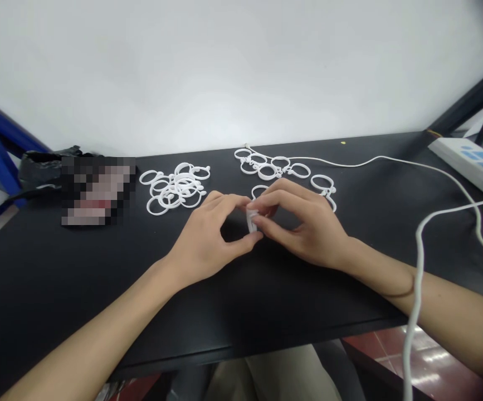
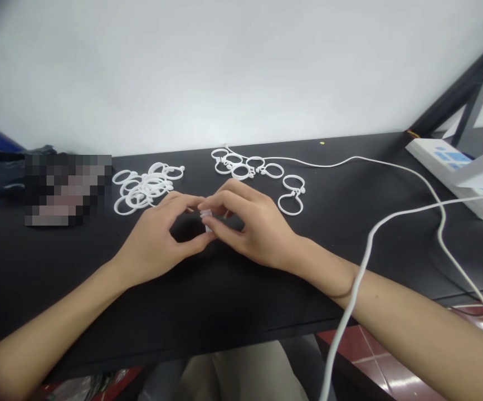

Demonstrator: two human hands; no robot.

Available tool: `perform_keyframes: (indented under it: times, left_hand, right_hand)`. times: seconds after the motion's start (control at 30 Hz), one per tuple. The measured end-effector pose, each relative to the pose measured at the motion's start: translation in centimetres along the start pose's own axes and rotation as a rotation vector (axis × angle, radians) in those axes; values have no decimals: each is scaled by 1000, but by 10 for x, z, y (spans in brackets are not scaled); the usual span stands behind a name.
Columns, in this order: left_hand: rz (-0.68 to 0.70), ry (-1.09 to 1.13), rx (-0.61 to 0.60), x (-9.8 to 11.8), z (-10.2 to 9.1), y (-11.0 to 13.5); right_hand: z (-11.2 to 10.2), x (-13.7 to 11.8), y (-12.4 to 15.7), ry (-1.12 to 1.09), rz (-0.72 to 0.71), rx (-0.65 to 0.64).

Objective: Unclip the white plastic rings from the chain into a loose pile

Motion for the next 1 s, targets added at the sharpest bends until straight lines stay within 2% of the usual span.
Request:
perform_keyframes:
  times: [0.13,0.3,0.43,0.63,0.77,1.0]
  left_hand:
    - [17,-56,6,-3,-1,0]
    - [143,-133,15,4,-1,0]
    - [242,-151,42,9,-2,1]
    - [309,-185,75,11,-2,4]
    - [369,-207,97,18,-2,5]
    - [388,-242,69,18,1,6]
  right_hand:
    - [10,5,2,-5,22,-110]
    - [14,8,4,-37,29,-147]
    - [14,10,4,-37,24,-133]
    - [8,4,2,3,-51,-84]
    - [4,2,-1,58,-53,-76]
    - [6,3,-2,92,-59,-95]
Point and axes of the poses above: each hand's wrist, its own y-axis away from the middle knuckle, its own z-axis out of the palm, x = y × z, the point moved 10 cm from there along -y, towards the middle knuckle, and after that the axes turned 8 degrees about x, right-handed, at the moved point
